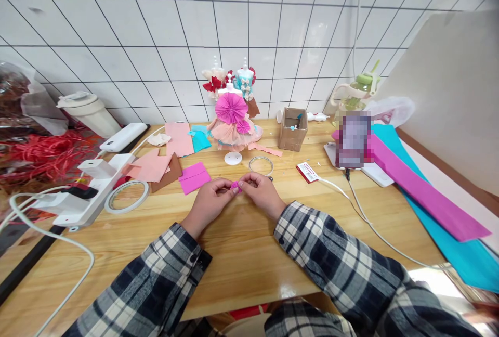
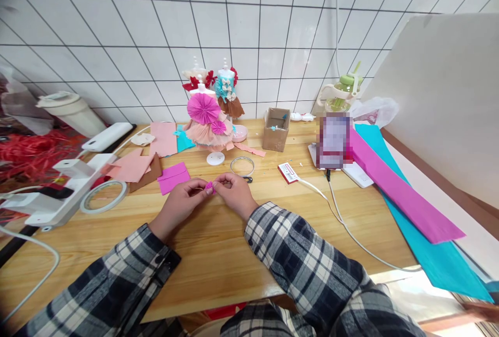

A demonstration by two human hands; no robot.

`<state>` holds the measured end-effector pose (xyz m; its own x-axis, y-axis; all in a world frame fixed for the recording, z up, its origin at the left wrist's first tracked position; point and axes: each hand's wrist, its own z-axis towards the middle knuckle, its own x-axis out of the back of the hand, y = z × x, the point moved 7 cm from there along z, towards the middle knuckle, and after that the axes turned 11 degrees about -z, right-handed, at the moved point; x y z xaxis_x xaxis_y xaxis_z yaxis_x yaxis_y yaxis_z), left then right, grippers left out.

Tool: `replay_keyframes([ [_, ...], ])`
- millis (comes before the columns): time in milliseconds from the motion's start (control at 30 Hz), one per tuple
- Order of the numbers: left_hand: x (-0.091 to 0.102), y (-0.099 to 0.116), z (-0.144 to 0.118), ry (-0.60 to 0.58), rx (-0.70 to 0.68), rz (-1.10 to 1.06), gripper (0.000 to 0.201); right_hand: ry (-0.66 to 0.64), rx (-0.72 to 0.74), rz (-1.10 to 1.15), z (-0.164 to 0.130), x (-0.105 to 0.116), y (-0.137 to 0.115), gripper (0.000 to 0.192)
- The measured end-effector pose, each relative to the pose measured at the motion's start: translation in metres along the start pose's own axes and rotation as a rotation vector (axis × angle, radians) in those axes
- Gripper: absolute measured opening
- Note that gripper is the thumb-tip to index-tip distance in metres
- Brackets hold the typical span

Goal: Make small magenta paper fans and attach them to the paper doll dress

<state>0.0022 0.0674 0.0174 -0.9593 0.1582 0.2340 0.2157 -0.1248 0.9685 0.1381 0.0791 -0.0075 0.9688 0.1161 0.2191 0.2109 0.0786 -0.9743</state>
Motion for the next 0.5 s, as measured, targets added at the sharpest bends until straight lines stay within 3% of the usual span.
replay_keyframes([
  [233,-0.0007,0.0031,-0.0002,-0.022,-0.034,0.044,0.031,-0.063,-0.029,0.048,-0.0011,-0.0012,-0.0039,0.022],
  [400,0.0029,0.001,0.0009,0.024,0.012,-0.044,0.034,0.025,-0.03,0.033,0.0009,0.0045,0.0013,0.023],
  [500,0.0003,-0.0016,0.0016,-0.016,0.043,-0.141,0.038,0.05,-0.004,0.054,0.0013,0.0062,0.0009,0.024],
])
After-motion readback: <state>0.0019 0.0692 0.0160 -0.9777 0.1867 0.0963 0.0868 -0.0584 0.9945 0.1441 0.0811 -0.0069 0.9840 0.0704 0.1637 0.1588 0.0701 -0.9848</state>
